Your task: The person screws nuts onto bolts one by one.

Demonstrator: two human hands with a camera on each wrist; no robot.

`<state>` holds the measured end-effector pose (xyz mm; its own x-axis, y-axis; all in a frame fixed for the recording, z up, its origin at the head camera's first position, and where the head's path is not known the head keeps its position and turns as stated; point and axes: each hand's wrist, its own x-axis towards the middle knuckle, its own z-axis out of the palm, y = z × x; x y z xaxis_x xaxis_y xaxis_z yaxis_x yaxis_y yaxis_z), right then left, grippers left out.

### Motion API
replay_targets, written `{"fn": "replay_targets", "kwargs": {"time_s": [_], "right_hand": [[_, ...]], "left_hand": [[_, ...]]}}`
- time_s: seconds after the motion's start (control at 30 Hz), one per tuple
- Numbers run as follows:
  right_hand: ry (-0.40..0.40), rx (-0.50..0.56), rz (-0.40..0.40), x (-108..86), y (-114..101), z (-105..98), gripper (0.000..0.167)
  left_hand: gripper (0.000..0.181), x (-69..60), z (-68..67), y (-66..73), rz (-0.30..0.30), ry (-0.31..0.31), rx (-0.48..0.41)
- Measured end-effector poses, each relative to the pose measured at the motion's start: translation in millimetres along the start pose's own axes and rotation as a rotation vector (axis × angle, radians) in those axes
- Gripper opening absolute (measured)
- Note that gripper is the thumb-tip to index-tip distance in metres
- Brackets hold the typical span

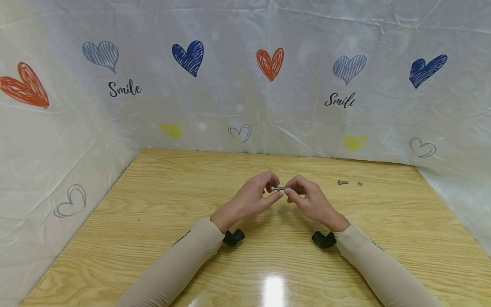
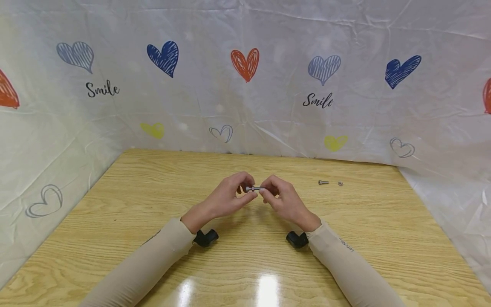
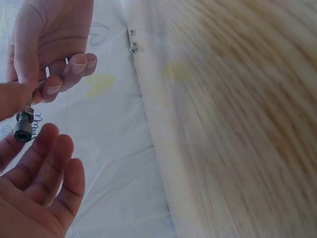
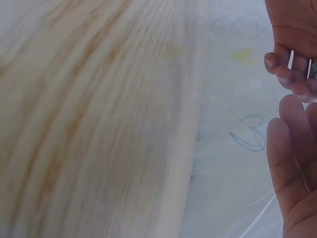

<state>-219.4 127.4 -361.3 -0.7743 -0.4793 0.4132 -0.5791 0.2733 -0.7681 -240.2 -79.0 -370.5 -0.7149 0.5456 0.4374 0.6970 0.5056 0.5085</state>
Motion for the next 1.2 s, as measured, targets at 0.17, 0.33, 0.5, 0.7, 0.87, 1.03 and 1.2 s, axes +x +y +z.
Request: {"fn": "replay_targets", "kwargs": {"time_s": [0.17, 0.33, 0.5, 0.7, 0.87, 1.03, 1.2], "right_hand": [[-0.004, 0.005, 0.002, 0.1, -0.3, -0.2, 0.009], [-0.005, 0.005, 0.001, 0.3, -0.3, -0.2, 0.011], [0.001, -0.007, 0.0, 0.3, -1.0, 0.1, 0.01], [0.003, -0.008, 0.005, 0.4, -2.3, 0.2, 0.011], [0.01, -0.002, 0.003, 0.6, -2.1, 0.5, 0.007], [0.014, -0.006, -0.001, 0.5, -1.6, 0.5, 0.006], [0.012, 0.0, -0.014, 0.9, -1.9, 0.8, 0.005]], "left_hand": [[0.019, 0.9, 0.5, -0.3, 0.042, 0.017, -0.017], [0.016, 1.3, 0.9, -0.5, 0.052, 0.022, -0.016], [0.011, 0.8, 0.6, -0.6, 0.041, 0.015, -0.002], [0.005, 0.3, 0.1, -0.1, 0.021, 0.006, 0.015], [0.008, -0.2, 0.5, 0.1, -0.005, -0.003, 0.014], [0.011, -0.6, 1.2, -0.6, -0.013, -0.001, 0.016], [0.013, -0.1, 0.8, -0.3, 0.015, 0.011, 0.001]]}}
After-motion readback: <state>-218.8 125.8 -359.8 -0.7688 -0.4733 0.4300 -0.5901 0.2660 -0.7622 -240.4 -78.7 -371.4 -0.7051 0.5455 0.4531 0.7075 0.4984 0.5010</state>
